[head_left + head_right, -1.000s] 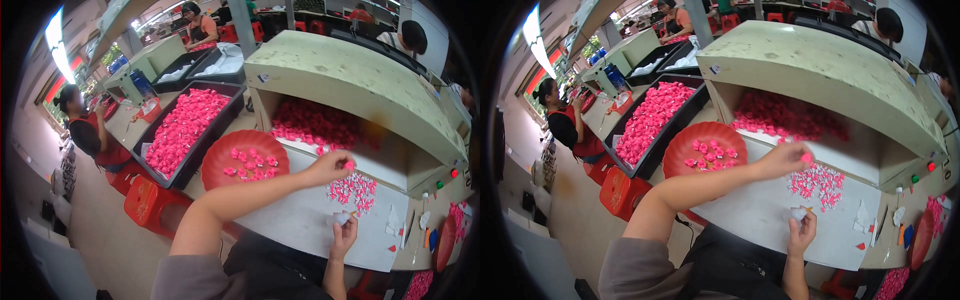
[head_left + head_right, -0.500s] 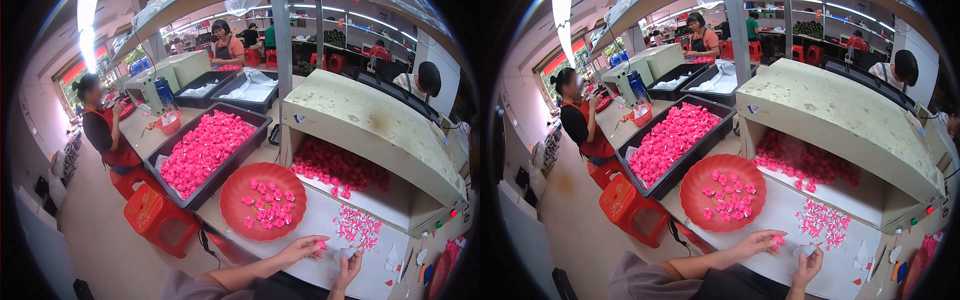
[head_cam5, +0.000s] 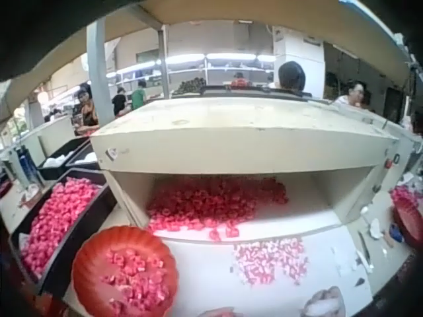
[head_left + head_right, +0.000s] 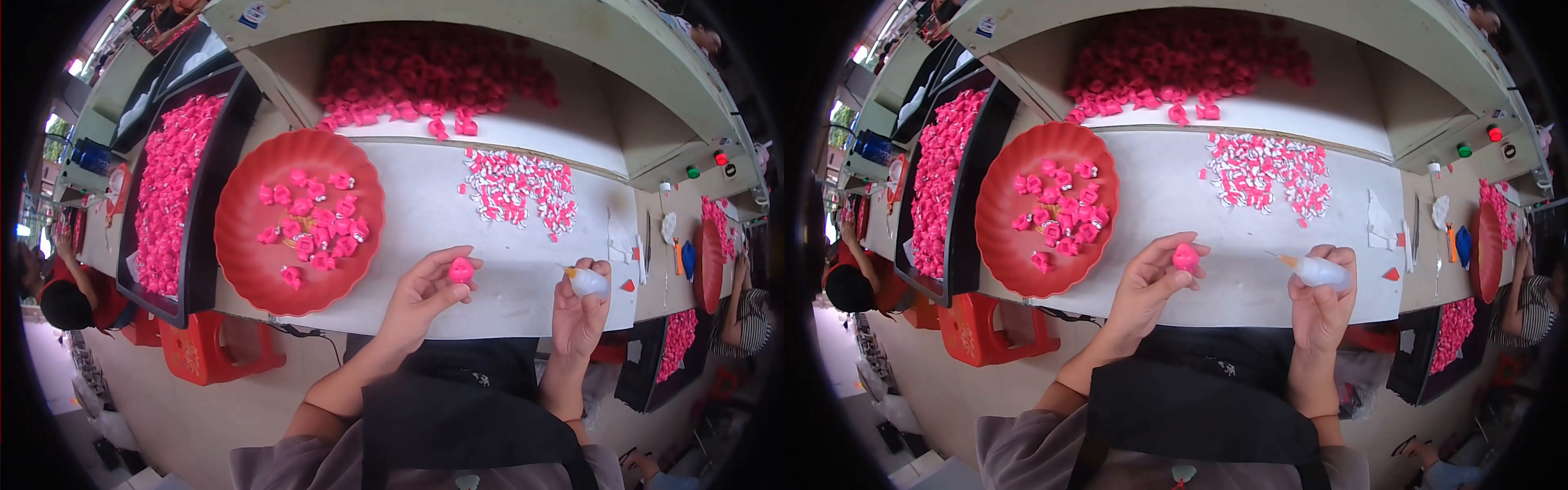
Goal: The person assembles small pink toy parts using a glue bottle.
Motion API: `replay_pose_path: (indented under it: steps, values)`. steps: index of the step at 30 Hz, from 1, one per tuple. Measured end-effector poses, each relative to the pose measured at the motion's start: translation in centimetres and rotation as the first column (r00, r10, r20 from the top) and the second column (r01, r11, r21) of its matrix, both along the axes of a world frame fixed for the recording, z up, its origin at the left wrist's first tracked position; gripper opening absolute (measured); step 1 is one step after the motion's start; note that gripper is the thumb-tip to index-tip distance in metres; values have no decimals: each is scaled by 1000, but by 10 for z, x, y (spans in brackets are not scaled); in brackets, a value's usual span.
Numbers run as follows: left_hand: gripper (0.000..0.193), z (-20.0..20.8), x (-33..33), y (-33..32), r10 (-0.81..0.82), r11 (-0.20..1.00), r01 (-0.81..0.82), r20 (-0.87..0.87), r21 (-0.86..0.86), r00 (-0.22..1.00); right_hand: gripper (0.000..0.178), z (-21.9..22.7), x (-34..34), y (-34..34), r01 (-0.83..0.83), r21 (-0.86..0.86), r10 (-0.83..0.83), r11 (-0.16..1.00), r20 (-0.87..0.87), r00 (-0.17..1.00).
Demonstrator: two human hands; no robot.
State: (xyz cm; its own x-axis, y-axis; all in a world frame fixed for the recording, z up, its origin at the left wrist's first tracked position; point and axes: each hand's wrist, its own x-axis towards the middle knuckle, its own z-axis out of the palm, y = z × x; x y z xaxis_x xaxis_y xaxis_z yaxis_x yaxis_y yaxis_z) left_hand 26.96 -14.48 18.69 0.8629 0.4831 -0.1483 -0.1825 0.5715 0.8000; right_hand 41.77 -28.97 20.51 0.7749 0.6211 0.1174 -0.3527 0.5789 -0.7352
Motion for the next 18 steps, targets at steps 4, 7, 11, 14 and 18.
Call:
replay_pose_path:
  steps: [4,7,11,14,18]
  values:
    - [33,-1,-2,-11,0,1000,1,-38,25,999,33,-1,-5,0,65,52,-56,997,-158,986]
    - [29,0,-5,-18,7,989,2,-60,150,998,33,-3,-13,-2,88,20,-90,996,162,983]
    - [28,2,-7,-24,60,959,-37,-72,282,996,35,-1,-29,0,280,-58,-192,958,597,779]
    - [28,1,-6,-23,86,937,-61,-58,345,995,43,-7,-30,-6,244,-30,-155,969,695,702]
    - [28,1,-5,-22,99,912,-75,-38,403,994,44,-5,-29,-7,220,-50,-104,974,765,636]
